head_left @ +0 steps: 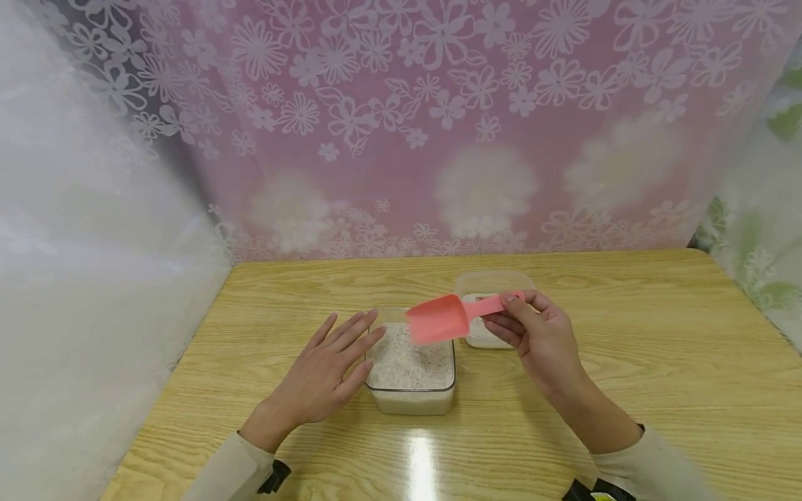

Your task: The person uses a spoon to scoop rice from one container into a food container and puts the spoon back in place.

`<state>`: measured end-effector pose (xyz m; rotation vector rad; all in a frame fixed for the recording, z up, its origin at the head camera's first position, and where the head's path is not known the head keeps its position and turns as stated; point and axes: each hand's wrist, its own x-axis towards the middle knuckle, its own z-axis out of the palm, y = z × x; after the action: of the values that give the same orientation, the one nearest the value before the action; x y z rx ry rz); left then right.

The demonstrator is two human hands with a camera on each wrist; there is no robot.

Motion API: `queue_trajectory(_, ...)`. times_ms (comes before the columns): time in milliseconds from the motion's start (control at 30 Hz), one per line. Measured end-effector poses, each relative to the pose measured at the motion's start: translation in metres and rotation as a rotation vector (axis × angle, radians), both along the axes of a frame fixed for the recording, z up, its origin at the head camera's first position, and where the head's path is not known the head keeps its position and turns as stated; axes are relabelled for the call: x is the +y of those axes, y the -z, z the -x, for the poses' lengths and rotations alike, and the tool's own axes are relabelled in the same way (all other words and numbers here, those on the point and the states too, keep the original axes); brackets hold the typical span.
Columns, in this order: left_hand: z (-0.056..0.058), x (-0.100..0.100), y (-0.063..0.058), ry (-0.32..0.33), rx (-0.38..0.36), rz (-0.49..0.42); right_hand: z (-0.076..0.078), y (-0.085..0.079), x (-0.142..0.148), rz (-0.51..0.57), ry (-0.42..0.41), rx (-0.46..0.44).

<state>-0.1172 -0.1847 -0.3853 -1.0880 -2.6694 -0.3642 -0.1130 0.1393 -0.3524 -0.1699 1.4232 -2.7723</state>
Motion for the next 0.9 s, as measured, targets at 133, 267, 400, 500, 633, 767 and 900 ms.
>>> queue_trajectory(133,0.0,0.001,-0.001,0.003,-0.007,0.001,-0.002,0.004,-0.008,-0.021,-0.021,-0.041)
queue_trajectory(267,0.0,0.001,0.0,0.003,-0.005,0.003,-0.004,0.008,-0.015,-0.047,-0.023,-0.073)
queue_trajectory(400,0.0,0.001,0.0,-0.004,-0.002,0.009,-0.005,0.011,-0.022,-0.1,-0.011,-0.094)
queue_trajectory(500,0.0,0.001,-0.001,-0.002,-0.01,0.015,-0.007,0.013,-0.026,-0.142,-0.004,-0.102)
queue_trajectory(633,0.001,0.001,-0.001,0.001,-0.022,0.016,-0.01,0.016,-0.032,-0.181,-0.016,-0.105)
queue_trajectory(767,0.001,0.0,-0.002,-0.001,-0.019,0.014,-0.012,0.017,-0.036,-0.246,-0.017,-0.094)
queue_trajectory(900,0.002,0.0,-0.003,0.001,-0.017,0.017,-0.012,0.018,-0.037,-0.302,-0.009,-0.1)
